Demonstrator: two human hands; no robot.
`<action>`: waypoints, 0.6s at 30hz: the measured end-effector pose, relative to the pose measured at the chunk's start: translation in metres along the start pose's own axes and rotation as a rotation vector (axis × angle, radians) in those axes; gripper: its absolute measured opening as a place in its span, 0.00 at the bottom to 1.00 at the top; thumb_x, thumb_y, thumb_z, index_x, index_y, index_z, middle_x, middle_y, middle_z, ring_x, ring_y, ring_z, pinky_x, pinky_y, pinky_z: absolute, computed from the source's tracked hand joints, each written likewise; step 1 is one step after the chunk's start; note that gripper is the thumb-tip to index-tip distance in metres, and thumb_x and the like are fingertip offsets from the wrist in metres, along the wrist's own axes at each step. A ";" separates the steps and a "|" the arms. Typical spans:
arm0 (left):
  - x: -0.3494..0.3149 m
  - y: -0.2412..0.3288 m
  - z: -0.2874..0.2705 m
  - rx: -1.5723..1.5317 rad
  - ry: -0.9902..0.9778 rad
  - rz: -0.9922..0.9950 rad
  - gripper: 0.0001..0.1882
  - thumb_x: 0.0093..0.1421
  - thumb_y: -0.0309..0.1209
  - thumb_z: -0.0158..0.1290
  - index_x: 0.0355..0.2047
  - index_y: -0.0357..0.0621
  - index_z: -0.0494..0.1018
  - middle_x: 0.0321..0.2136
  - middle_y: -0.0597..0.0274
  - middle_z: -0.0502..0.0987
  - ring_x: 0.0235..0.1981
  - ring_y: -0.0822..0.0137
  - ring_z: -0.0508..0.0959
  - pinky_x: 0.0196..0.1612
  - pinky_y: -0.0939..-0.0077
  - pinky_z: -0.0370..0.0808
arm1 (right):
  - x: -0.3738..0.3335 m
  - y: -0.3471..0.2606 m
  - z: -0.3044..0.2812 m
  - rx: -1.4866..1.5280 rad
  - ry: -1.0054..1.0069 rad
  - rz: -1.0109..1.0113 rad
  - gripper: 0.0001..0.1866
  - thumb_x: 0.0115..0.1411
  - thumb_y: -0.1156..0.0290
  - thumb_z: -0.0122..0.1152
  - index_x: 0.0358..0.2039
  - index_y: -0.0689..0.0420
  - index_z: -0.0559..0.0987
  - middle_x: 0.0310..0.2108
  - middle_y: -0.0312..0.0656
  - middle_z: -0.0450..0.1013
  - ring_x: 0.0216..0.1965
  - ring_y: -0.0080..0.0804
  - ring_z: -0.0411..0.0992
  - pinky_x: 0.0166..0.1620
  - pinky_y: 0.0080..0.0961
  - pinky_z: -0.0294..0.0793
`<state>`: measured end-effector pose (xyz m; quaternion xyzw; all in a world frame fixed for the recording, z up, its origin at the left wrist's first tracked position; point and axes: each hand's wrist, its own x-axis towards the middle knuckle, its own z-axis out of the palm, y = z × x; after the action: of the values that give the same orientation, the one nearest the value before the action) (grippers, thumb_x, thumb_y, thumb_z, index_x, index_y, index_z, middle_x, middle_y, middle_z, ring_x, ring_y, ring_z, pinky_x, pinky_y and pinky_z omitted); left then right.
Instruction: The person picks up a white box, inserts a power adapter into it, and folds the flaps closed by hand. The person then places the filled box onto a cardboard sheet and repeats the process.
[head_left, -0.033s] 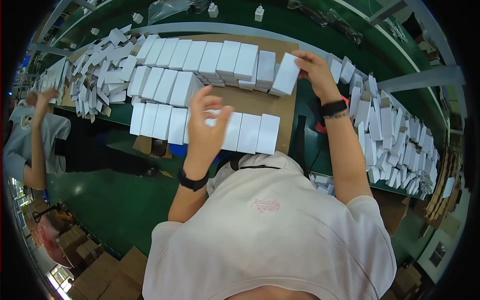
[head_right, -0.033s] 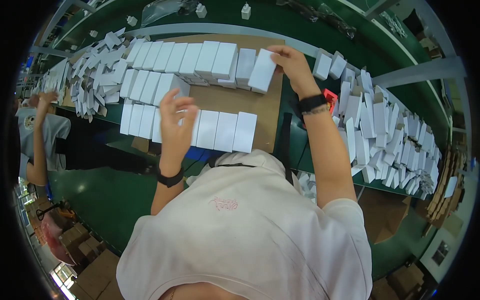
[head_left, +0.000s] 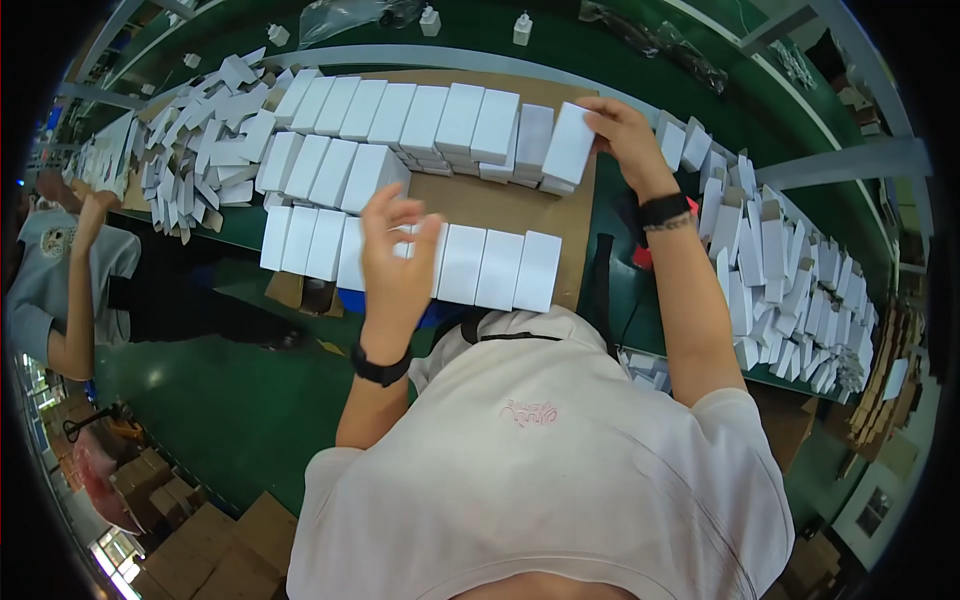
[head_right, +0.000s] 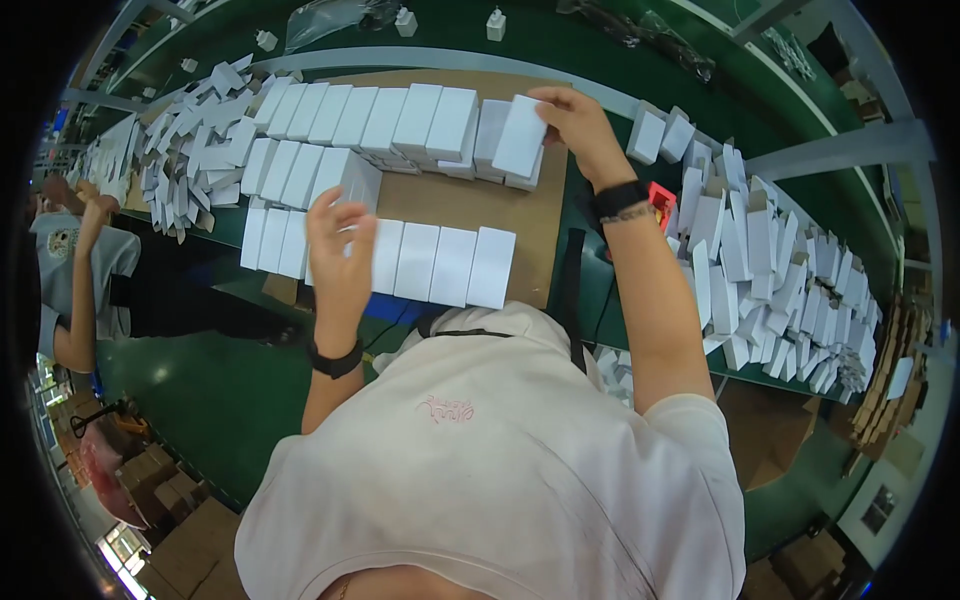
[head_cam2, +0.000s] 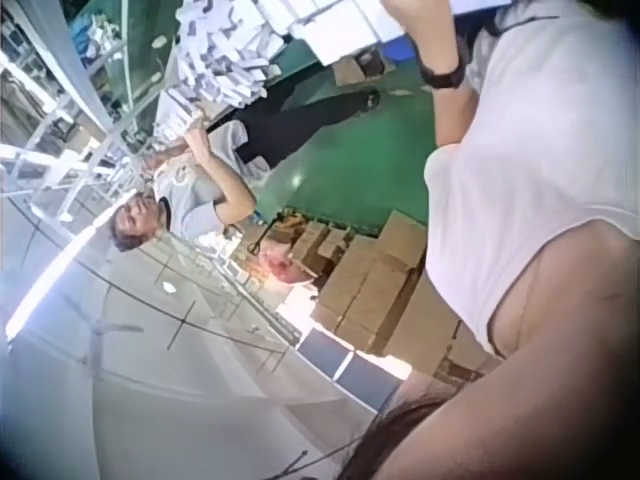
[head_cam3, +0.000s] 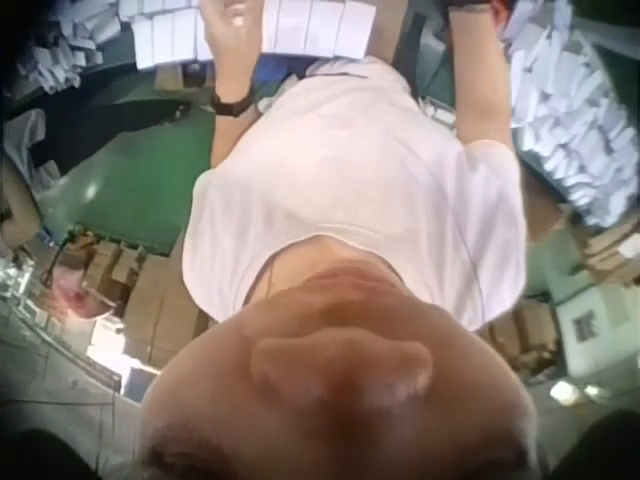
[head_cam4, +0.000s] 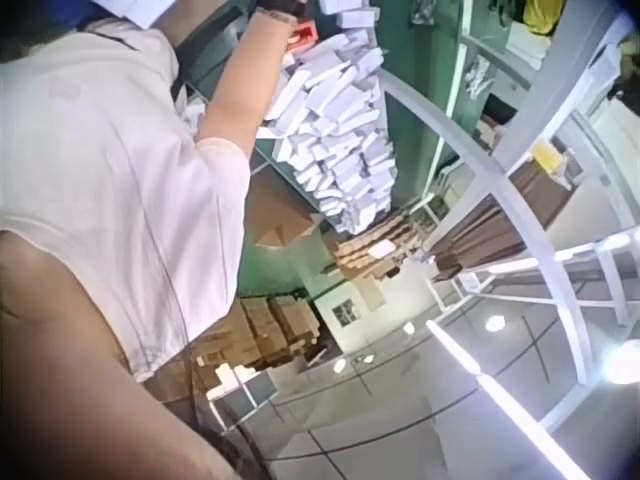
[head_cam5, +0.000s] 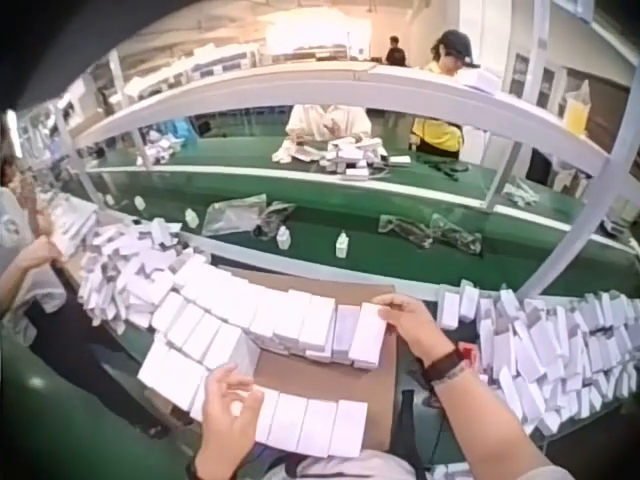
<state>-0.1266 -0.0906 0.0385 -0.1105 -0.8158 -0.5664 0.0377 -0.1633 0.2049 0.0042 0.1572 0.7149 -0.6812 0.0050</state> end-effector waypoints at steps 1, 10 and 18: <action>-0.003 -0.009 -0.009 0.069 0.108 0.021 0.23 0.53 0.28 0.54 0.48 0.37 0.62 0.36 0.57 0.70 0.36 0.68 0.71 0.37 0.77 0.68 | 0.019 0.004 0.002 -0.031 -0.040 -0.005 0.13 0.58 0.71 0.50 0.43 0.59 0.74 0.35 0.36 0.72 0.34 0.21 0.69 0.34 0.17 0.69; -0.046 -0.073 -0.057 0.336 0.541 -0.138 0.17 0.56 0.29 0.50 0.44 0.35 0.62 0.40 0.56 0.67 0.43 0.66 0.67 0.43 0.74 0.65 | 0.064 0.021 0.022 -0.291 0.087 -0.285 0.15 0.53 0.72 0.52 0.43 0.60 0.74 0.35 0.42 0.74 0.37 0.26 0.71 0.40 0.19 0.69; -0.031 -0.068 -0.054 0.148 0.587 -0.080 0.18 0.58 0.27 0.48 0.46 0.33 0.59 0.44 0.54 0.63 0.44 0.66 0.65 0.45 0.73 0.63 | 0.194 -0.027 0.012 -0.536 0.090 0.023 0.30 0.50 0.70 0.59 0.55 0.51 0.64 0.31 0.40 0.71 0.28 0.27 0.70 0.27 0.23 0.71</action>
<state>-0.1154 -0.1680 -0.0099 0.0931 -0.8129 -0.5141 0.2574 -0.3566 0.2349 -0.0134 0.1886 0.8673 -0.4600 0.0222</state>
